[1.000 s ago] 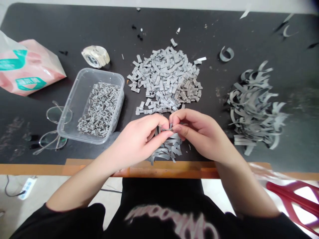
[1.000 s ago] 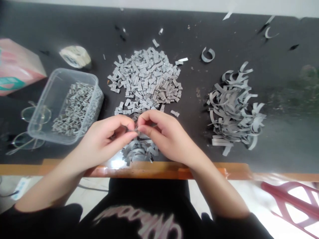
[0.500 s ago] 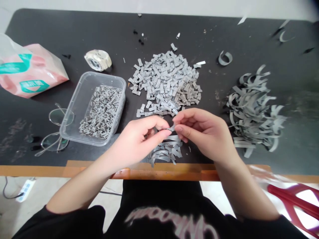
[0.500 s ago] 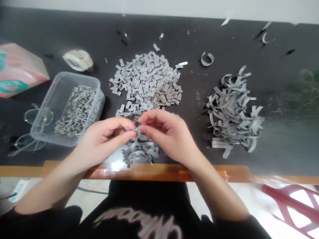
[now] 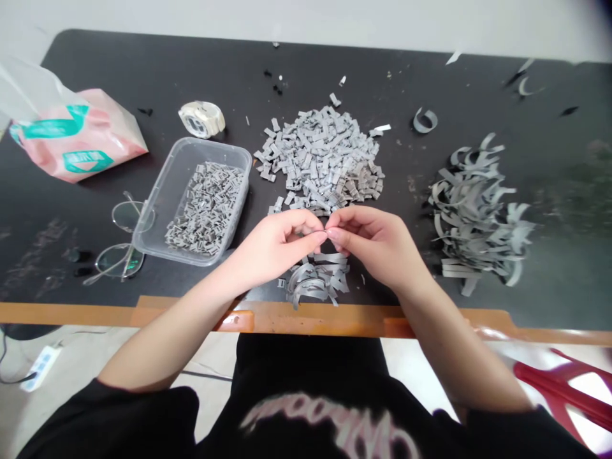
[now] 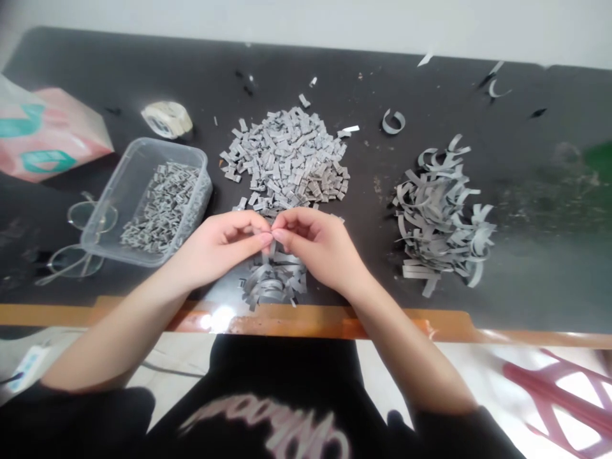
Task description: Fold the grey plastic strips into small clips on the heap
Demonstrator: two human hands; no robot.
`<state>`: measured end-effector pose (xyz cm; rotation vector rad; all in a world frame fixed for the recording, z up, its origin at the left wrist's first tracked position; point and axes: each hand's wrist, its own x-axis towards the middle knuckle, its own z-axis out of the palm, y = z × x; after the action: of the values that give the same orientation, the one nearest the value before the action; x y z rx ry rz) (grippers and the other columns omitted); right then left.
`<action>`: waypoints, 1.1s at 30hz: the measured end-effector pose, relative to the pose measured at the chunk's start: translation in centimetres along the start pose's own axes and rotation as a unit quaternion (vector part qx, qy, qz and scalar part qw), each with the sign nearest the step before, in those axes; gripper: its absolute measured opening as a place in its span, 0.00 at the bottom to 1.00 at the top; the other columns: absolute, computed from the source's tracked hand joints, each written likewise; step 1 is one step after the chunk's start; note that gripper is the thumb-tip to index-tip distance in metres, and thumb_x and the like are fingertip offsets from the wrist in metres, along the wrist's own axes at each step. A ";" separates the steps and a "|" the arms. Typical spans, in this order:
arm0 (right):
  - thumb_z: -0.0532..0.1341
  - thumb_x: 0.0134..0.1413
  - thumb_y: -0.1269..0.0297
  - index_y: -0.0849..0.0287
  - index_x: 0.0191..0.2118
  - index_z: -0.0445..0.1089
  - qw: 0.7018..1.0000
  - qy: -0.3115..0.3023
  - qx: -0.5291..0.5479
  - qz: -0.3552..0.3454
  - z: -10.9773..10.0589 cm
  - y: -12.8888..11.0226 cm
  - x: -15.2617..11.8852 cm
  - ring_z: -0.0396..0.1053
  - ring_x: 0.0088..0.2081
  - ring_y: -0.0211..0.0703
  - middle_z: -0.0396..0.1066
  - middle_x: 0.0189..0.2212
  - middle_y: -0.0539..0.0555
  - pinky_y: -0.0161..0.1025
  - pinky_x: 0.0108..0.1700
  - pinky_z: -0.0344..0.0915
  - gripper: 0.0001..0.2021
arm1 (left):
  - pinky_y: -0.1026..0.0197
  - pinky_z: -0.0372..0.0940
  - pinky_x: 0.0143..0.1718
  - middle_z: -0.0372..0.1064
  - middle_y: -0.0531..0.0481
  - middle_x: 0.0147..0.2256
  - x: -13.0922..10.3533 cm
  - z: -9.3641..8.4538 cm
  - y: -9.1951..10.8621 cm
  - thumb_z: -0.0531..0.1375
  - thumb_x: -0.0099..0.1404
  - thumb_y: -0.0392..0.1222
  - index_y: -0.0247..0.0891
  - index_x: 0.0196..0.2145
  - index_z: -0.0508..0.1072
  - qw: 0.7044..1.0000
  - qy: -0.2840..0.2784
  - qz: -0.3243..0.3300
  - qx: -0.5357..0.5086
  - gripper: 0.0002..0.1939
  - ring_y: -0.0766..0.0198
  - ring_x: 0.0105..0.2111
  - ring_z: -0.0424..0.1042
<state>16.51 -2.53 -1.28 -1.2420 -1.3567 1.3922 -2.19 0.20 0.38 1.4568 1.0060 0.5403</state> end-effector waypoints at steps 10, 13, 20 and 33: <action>0.65 0.55 0.67 0.60 0.34 0.74 0.989 0.099 -0.101 -0.031 0.1 0.1 1.3 0.65 0.23 0.35 0.70 0.22 0.46 0.35 0.29 0.62 0.02 | 0.68 0.49 0.21 0.64 0.55 0.25 0.2 -0.3 -0.6 0.59 0.68 0.41 0.37 0.30 0.69 0.996 0.049 0.009 -0.079 0.09 0.73 0.20 0.56; 0.63 0.57 0.71 0.59 0.38 0.74 0.971 0.168 -0.153 -0.077 -0.9 0.1 2.9 0.69 0.25 0.39 0.73 0.26 0.50 0.39 0.32 0.67 0.04 | 0.68 0.39 0.16 0.60 0.57 0.25 0.8 -0.2 -0.7 0.54 0.71 0.39 0.37 0.31 0.67 0.947 0.096 -0.044 -0.303 0.10 0.77 0.15 0.45; 0.62 0.62 0.73 0.60 0.34 0.79 0.865 -0.062 -0.454 -0.204 3.3 -0.5 0.1 0.72 0.40 0.48 0.77 0.36 0.57 0.45 0.45 0.68 0.07 | 0.72 0.59 0.21 0.62 0.55 0.25 1.7 -0.1 -0.7 0.54 0.71 0.34 0.33 0.30 0.69 0.836 0.207 -0.090 -0.500 0.11 0.75 0.21 0.64; 0.59 0.63 0.72 0.62 0.33 0.77 0.748 -0.116 -0.613 -0.225 8.6 0.8 -1.7 0.68 0.43 0.54 0.77 0.34 0.60 0.48 0.42 0.60 0.10 | 0.73 0.53 0.17 0.63 0.56 0.26 0.8 -0.4 -0.5 0.60 0.62 0.31 0.33 0.29 0.70 0.848 0.158 -0.067 -0.502 0.04 0.76 0.21 0.60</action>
<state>8.46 -5.95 -2.42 -1.3053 -2.7149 0.1483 -2.24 0.99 -0.20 0.3584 0.8412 1.0273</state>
